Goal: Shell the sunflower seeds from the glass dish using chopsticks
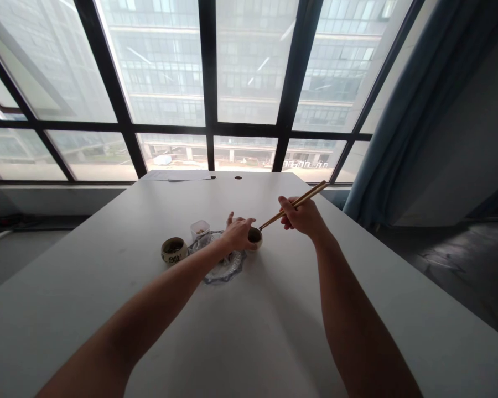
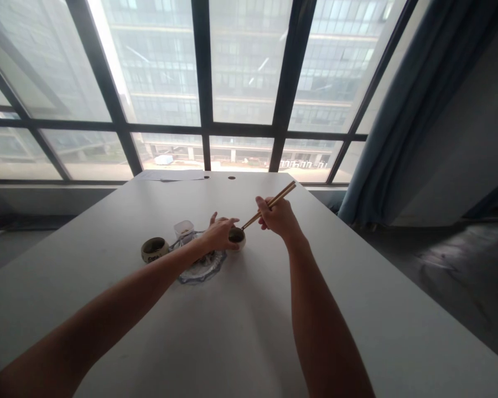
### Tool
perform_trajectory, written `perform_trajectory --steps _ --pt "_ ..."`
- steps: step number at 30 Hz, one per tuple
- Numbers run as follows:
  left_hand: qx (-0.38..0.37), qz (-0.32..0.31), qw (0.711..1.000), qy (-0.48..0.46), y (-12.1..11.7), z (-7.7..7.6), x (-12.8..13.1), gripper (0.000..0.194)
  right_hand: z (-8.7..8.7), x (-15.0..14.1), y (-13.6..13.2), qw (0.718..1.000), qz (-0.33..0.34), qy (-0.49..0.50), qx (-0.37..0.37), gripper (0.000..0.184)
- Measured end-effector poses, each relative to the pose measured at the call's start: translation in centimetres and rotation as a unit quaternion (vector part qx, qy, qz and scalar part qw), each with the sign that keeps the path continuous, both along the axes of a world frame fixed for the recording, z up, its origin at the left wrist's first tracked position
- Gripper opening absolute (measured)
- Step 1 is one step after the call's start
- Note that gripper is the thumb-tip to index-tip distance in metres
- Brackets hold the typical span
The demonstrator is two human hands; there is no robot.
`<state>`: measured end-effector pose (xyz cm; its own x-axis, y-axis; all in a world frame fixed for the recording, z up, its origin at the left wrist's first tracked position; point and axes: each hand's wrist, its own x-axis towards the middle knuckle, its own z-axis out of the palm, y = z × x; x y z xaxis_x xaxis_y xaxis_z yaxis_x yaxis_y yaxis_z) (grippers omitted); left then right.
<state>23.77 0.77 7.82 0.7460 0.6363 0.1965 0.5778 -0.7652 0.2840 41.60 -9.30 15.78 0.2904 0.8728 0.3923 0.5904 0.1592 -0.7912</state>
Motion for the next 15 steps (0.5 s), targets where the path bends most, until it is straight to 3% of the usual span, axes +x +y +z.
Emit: perform_trajectory --steps 5,15 --pt "0.039 -0.030 0.999 -0.020 -0.8 -0.4 -0.1 0.086 -0.3 0.1 0.0 0.996 0.088 -0.011 -0.015 0.054" --pt "0.042 -0.011 0.998 -0.039 -1.0 -0.9 -0.3 0.083 -1.5 0.3 1.0 0.993 0.103 -0.046 -0.021 0.053"
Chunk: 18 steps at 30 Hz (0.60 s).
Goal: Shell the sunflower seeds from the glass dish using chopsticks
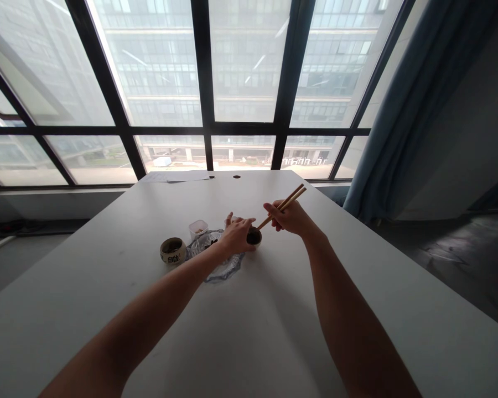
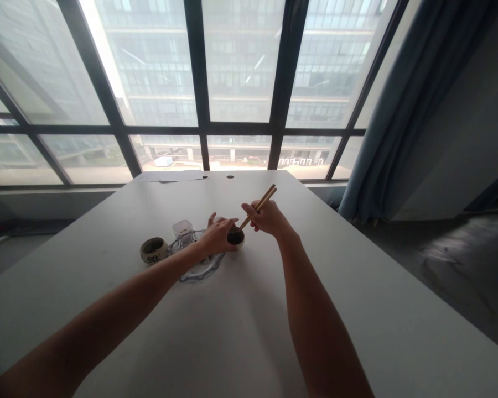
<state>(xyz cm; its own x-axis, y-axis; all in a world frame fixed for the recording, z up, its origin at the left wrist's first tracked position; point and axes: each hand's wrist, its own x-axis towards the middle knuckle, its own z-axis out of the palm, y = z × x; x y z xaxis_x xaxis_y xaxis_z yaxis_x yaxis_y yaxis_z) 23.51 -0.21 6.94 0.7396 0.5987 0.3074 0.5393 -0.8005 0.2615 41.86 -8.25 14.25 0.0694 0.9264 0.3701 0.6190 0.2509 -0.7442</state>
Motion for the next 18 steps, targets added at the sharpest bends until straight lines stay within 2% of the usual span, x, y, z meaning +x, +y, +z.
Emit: perform_trajectory --steps 4,8,13,18 --pt "0.005 0.002 1.000 0.000 0.0 -0.1 0.0 0.083 -0.8 0.4 0.5 0.999 -0.004 -0.025 -0.023 0.055" --pt "0.005 0.004 1.000 0.001 0.1 0.1 0.0 0.079 -0.7 0.5 0.6 0.999 -0.039 0.014 -0.016 0.059" --pt "-0.004 0.016 1.000 0.010 0.7 0.1 0.2 0.073 0.1 0.1 0.3 0.991 -0.117 0.029 0.052 0.063" --pt "-0.015 -0.012 0.999 0.036 1.3 0.9 -0.3 0.072 0.8 -0.6 -0.2 0.979 -0.140 0.063 0.130 0.062"
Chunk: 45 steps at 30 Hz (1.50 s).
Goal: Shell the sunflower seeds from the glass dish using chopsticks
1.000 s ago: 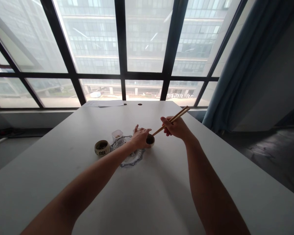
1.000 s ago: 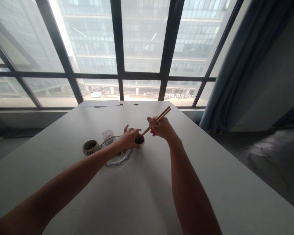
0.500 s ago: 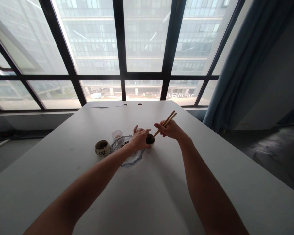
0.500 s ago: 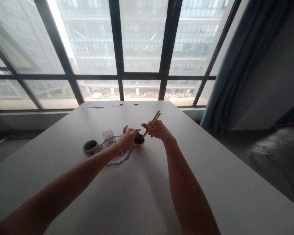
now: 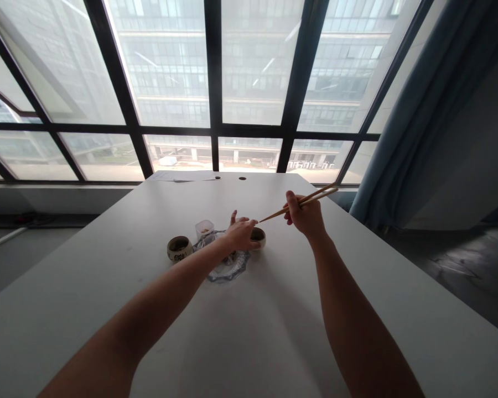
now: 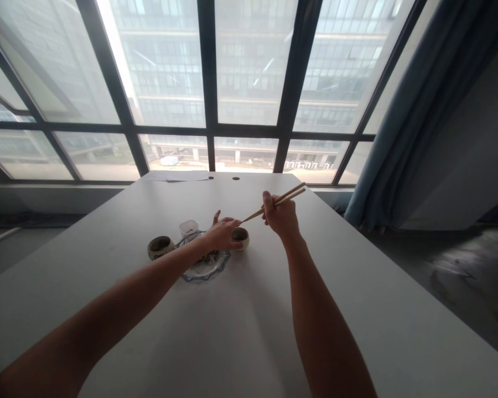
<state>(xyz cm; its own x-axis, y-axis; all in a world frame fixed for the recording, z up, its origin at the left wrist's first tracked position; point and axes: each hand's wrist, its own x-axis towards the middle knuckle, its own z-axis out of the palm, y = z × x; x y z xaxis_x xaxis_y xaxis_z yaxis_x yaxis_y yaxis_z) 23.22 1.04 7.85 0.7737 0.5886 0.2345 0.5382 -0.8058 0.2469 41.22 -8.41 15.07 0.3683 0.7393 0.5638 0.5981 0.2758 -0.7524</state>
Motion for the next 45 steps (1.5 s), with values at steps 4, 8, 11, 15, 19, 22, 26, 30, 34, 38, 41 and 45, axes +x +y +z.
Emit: perform_trajectory --steps 4,8,11,15,19,22,26,30,34,38,41,45 --pt "0.005 -0.021 0.998 -0.058 -0.1 1.5 -4.0 0.057 -0.1 -1.0 0.1 0.999 0.016 0.024 0.028 0.062" --pt "0.039 0.057 0.985 -0.158 0.1 1.9 -11.7 0.035 -1.4 -2.5 0.8 0.989 0.136 0.009 -0.059 0.064" --pt "0.026 0.133 0.965 -0.226 0.4 0.6 -17.3 0.038 -2.7 -3.8 1.4 0.965 0.220 -0.048 -0.130 0.061" --pt "-0.043 0.193 0.939 -0.283 0.1 -2.7 -21.3 0.056 -3.6 -5.1 1.7 0.954 0.235 -0.102 -0.156 0.057" --pt "-0.135 0.197 0.922 -0.306 -0.6 -5.3 -21.9 0.073 -3.8 -5.6 1.5 0.947 0.238 -0.126 -0.174 0.052" --pt "-0.174 0.183 0.921 -0.296 -1.0 -6.1 -21.9 0.081 -3.9 -5.9 1.1 0.944 0.239 -0.145 -0.175 0.051" --pt "-0.164 0.160 0.928 -0.294 -1.1 -6.5 -22.0 0.081 -4.0 -6.3 0.9 0.950 0.219 -0.155 -0.157 0.055" --pt "-0.145 0.161 0.935 -0.282 -1.1 -6.9 -22.1 0.084 -4.4 -6.1 1.3 0.976 0.157 0.009 -0.153 0.058" --pt "-0.124 0.164 0.941 -0.269 -1.1 -7.1 -22.0 0.085 -4.6 -5.6 2.4 0.954 0.091 0.255 -0.133 0.056" --pt "-0.124 0.169 0.942 -0.263 -1.2 -6.9 -21.9 0.084 -4.7 -5.5 2.9 0.911 0.098 0.377 -0.136 0.049" --pt "-0.130 0.170 0.941 -0.262 -1.3 -6.7 -21.8 0.084 -4.7 -5.9 2.9 0.898 0.097 0.406 -0.138 0.047" --pt "-0.136 0.171 0.939 -0.264 -1.4 -6.7 -21.8 0.085 -4.5 -6.7 2.6 0.904 0.131 0.399 -0.079 0.052"
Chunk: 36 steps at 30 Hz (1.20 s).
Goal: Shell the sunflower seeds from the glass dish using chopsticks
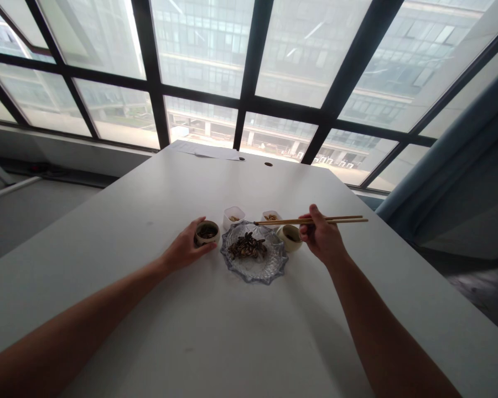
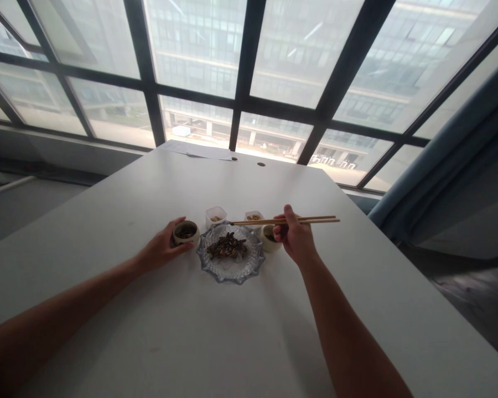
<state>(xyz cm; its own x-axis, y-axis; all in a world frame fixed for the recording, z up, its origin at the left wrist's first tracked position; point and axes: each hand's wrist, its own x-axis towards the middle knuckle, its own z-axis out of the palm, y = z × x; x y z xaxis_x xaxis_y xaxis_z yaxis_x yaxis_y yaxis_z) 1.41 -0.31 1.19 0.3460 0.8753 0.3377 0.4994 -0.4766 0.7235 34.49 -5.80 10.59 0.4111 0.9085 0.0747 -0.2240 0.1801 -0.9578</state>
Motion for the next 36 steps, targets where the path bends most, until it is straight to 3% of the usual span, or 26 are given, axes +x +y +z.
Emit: perform_trajectory --steps 5,10,15,19,22,27,36 --pt "-0.003 0.000 1.000 -0.003 -0.1 0.1 0.1 0.083 1.3 -1.0 -0.9 0.985 0.006 -0.062 0.159 0.055" --pt "0.000 -0.002 1.000 -0.008 -0.1 0.1 0.1 0.081 2.1 -1.1 -1.6 0.976 0.009 -0.076 0.206 0.053" --pt "-0.001 -0.004 1.000 -0.005 -0.1 0.1 0.1 0.081 1.9 -0.5 -1.2 0.983 0.016 -0.062 0.172 0.054" --pt "0.004 -0.001 1.000 -0.007 0.0 0.0 0.0 0.081 2.2 0.9 -1.0 0.989 -0.067 -0.088 0.094 0.053" --pt "0.009 -0.003 1.000 -0.006 0.0 -0.1 0.0 0.080 2.9 2.0 -1.7 0.969 -0.133 -0.199 0.067 0.051" --pt "0.002 0.003 1.000 0.003 0.0 0.0 0.0 0.081 4.1 3.1 -3.1 0.929 -0.146 -0.336 0.051 0.052" --pt "-0.001 0.002 1.000 0.003 0.0 0.0 -0.1 0.082 3.3 4.3 -2.6 0.864 -0.090 -0.495 -0.014 0.064"
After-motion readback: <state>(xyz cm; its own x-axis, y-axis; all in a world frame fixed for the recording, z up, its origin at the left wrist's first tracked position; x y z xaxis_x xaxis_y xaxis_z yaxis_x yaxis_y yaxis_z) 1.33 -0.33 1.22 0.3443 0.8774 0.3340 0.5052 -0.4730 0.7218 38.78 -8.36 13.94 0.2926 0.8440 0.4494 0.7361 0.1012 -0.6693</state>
